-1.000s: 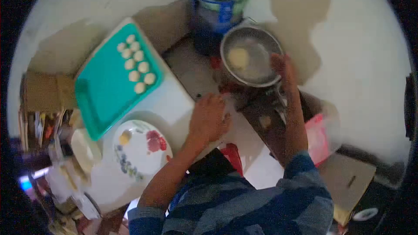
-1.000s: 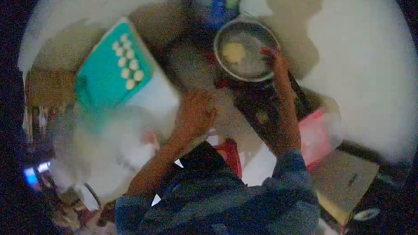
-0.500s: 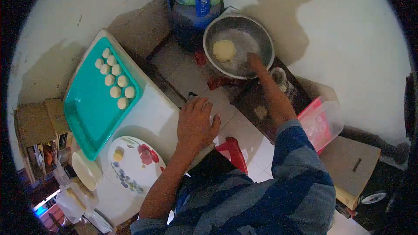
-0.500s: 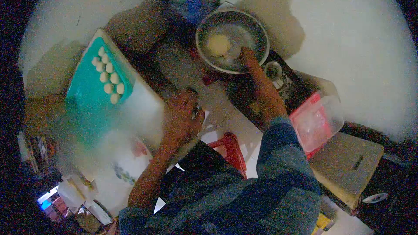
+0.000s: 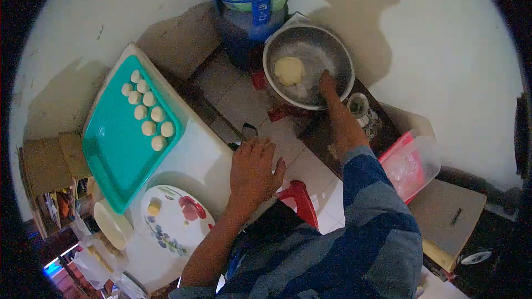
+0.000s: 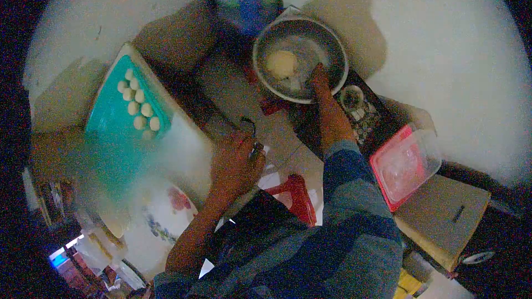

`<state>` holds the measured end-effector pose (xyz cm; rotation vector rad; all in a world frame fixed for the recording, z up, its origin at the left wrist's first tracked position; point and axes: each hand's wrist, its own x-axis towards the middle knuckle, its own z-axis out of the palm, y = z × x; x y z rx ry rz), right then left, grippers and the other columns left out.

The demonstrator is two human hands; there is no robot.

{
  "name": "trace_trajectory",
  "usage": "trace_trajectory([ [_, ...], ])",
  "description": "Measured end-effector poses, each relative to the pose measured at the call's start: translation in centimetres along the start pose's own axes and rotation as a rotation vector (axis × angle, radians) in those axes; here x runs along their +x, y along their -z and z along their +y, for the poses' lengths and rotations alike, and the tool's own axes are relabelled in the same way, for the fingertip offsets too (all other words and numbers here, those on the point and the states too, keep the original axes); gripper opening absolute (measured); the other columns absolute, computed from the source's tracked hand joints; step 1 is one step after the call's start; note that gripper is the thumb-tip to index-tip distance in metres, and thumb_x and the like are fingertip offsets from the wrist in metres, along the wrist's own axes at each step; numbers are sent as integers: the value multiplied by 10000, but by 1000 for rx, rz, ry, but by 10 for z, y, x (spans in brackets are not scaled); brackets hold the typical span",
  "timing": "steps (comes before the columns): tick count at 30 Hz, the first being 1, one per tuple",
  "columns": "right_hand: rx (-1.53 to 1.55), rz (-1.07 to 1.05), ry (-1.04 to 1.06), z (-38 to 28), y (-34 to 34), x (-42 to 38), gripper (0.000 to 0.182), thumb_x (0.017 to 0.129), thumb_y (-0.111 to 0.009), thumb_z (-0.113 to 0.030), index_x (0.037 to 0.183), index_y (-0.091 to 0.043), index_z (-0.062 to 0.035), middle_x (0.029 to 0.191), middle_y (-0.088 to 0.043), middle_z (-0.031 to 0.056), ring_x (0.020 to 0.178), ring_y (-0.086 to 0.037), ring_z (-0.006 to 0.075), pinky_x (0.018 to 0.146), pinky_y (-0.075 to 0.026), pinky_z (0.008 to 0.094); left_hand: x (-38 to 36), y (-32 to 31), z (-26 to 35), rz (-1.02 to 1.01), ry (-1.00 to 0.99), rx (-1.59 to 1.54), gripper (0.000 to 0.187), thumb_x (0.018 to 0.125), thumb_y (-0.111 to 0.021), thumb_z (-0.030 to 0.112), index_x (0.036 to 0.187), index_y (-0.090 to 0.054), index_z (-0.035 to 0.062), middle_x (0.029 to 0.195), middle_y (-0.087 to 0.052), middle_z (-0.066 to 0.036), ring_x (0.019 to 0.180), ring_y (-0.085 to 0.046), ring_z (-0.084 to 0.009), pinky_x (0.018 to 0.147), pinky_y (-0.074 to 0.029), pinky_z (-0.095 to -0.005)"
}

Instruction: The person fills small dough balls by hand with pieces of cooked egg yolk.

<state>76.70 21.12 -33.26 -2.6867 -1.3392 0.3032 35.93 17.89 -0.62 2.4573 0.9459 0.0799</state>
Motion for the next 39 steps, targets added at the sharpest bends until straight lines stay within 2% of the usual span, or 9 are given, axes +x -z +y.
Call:
trace_trajectory([
  [5,-162,79,115,6,-8,29,690,868,-745,-181,1428,-415,51,1010,-701,267,878,-715,382,712,-600,476,-2,-3,2,8,-29,-22,408,877,-675,302,1156,-650,5,1231,-633,-171,1185,-571,-370,1046,-434,-502],
  [7,826,81,58,36,-61,84,643,879,-757,-192,1411,-457,10,963,-710,210,848,-721,319,682,-605,443,0,0,6,-12,-4,-7,403,878,-671,301,1151,-652,6,1217,-636,-173,1173,-578,-372,1040,-437,-502],
  [14,1073,-31,131,-49,23,115,564,901,-743,-158,1381,-486,-13,993,-702,194,872,-720,290,735,-618,414,-1,-4,5,23,-5,-9,393,883,-656,306,1128,-661,-1,1163,-652,-174,1132,-599,-368,1029,-447,-489],
  [17,893,394,558,-58,42,116,545,900,-727,-127,1376,-487,-15,1031,-692,199,853,-715,293,753,-621,416,0,-5,5,35,4,17,394,881,-660,308,1125,-666,-2,1148,-657,-170,1114,-604,-363,1028,-446,-484],
  [19,1936,44,89,-109,99,68,537,897,-705,-92,1382,-486,-19,1036,-687,193,849,-703,299,800,-614,421,1,-2,6,12,11,4,397,883,-659,309,1127,-666,-3,1147,-658,-171,1108,-606,-363,1029,-445,-483],
  [25,1122,342,-397,-22,-28,85,470,915,-686,-180,1345,-523,-83,1082,-680,146,890,-669,301,807,-571,439,2,-1,5,-36,-2,32,401,900,-643,326,1139,-659,4,1135,-658,-168,1095,-611,-358,1035,-439,-481],
  [27,143,-33,302,-19,-1,40,451,919,-697,-319,1286,-574,-89,1140,-670,146,935,-667,347,803,-553,492,1,-4,3,-69,-5,41,398,906,-637,330,1137,-657,7,1137,-659,-168,1099,-611,-356,1039,-436,-480],
  [30,-2,87,384,21,-105,60,556,858,-743,-457,1206,-630,-37,1161,-659,201,998,-660,407,863,-541,525,-3,-9,1,45,-54,37,383,912,-630,333,1122,-657,14,1127,-659,-164,1096,-612,-352,1039,-431,-482],
  [39,162,-57,-32,-93,-4,-2,680,809,-778,-532,1158,-635,33,1182,-645,236,1071,-655,397,925,-529,542,-1,-7,1,16,-41,15,356,902,-649,310,1115,-657,25,1124,-657,-160,1111,-609,-337,1055,-428,-486],
])
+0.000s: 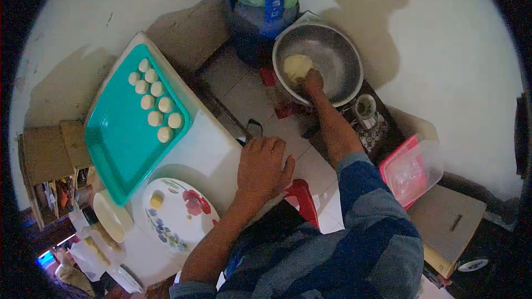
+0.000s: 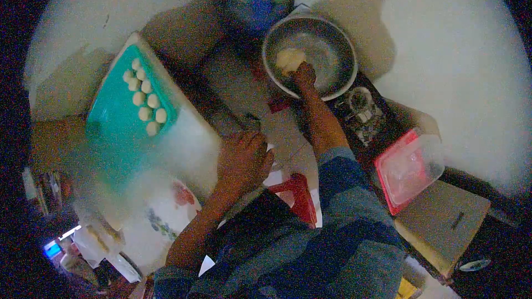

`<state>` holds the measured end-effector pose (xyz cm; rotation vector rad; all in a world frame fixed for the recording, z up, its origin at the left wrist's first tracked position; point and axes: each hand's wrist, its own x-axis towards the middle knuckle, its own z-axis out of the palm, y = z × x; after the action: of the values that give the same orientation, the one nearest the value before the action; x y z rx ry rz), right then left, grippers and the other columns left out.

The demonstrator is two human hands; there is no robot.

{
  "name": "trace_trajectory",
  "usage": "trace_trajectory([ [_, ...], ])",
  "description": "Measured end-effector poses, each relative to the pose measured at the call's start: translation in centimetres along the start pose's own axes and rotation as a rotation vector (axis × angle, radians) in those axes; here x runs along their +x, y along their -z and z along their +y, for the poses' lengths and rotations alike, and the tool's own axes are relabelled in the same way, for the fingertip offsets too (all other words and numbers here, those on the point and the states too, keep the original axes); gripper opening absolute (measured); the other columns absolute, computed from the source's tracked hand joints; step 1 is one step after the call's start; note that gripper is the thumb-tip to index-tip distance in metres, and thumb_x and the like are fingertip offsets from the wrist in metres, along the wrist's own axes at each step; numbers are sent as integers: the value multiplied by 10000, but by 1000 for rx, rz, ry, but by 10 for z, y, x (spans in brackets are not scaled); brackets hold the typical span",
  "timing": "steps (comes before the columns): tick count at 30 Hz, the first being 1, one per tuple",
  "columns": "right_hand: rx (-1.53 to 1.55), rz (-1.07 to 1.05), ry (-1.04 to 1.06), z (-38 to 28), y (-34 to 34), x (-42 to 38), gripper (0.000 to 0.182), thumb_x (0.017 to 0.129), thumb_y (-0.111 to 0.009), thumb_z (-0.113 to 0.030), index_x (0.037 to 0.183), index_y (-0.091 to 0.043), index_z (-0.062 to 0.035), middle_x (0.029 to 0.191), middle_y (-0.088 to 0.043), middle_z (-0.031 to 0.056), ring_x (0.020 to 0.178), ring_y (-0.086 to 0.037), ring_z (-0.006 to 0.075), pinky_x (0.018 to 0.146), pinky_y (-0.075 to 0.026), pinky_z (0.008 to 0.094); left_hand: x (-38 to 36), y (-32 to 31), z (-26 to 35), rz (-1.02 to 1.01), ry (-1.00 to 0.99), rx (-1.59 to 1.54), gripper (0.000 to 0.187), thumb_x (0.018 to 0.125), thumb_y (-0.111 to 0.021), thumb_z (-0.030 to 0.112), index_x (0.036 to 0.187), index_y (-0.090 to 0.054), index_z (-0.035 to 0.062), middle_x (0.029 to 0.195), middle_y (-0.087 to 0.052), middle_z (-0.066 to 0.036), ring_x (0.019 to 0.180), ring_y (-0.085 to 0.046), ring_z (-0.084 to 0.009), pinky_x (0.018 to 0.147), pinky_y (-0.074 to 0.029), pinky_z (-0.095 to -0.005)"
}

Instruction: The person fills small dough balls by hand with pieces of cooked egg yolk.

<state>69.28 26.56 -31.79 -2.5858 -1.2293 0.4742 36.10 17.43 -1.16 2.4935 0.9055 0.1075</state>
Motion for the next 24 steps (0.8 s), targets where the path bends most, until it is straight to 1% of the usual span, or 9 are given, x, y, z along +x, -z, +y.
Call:
trace_trajectory([
  [4,29,-77,-51,9,-9,11,602,823,-777,-463,1124,-643,41,1153,-660,234,1067,-653,397,925,-530,519,0,-3,-2,9,-26,17,366,896,-655,312,1118,-654,21,1124,-657,-166,1101,-611,-343,1040,-438,-493],
  [7,-19,157,191,20,-11,15,556,844,-754,-419,1143,-654,40,1140,-680,224,1074,-650,388,921,-527,499,3,4,-1,-48,-29,15,366,891,-658,299,1129,-649,21,1133,-655,-175,1094,-618,-346,1013,-460,-487],
  [9,-80,-43,259,23,6,22,587,850,-730,-429,1201,-654,35,1226,-668,227,1094,-646,385,929,-521,485,12,1,-2,-99,-29,-6,362,888,-662,284,1137,-645,22,1138,-653,-183,1091,-621,-349,992,-475,-483],
  [15,154,-87,-2,14,0,36,625,718,-816,-336,1201,-664,31,1236,-666,221,1077,-661,387,918,-530,476,83,-34,-2,-43,-103,-163,296,882,-646,163,1130,-634,2,1126,-657,-200,1054,-628,-418,922,-514,-516],
  [16,155,-88,-1,51,-58,58,625,718,-816,-336,1201,-664,31,1236,-666,221,1077,-661,387,918,-530,476,100,-49,-9,20,-164,-264,257,885,-634,146,1095,-649,-2,1084,-676,-203,1018,-641,-431,905,-520,-520],
  [18,-72,680,38,74,-179,111,607,680,-778,-411,1097,-672,18,1197,-679,214,1090,-653,404,941,-531,469,143,-67,-12,-229,51,-513,166,881,-621,118,978,-682,-3,911,-692,-205,875,-674,-401,828,-537,-501],
  [19,-73,682,38,90,-122,83,607,680,-778,-411,1097,-672,18,1197,-679,214,1090,-653,404,941,-531,469,161,-88,-18,-228,49,-514,166,881,-621,118,978,-682,-3,911,-692,-205,875,-674,-401,828,-537,-501],
  [21,646,152,-160,18,-27,19,636,721,-829,-400,1164,-687,32,1147,-692,230,1042,-685,367,922,-533,454,188,-129,-35,-129,186,-658,138,896,-603,105,882,-698,5,747,-664,-185,730,-663,-342,734,-534,-466],
  [24,526,144,-186,5,-14,13,633,748,-825,-438,1165,-682,16,1150,-693,217,1039,-684,350,896,-536,460,214,-139,-31,-204,512,-786,136,914,-595,106,910,-684,4,842,-674,-146,802,-655,-274,734,-511,-431],
])
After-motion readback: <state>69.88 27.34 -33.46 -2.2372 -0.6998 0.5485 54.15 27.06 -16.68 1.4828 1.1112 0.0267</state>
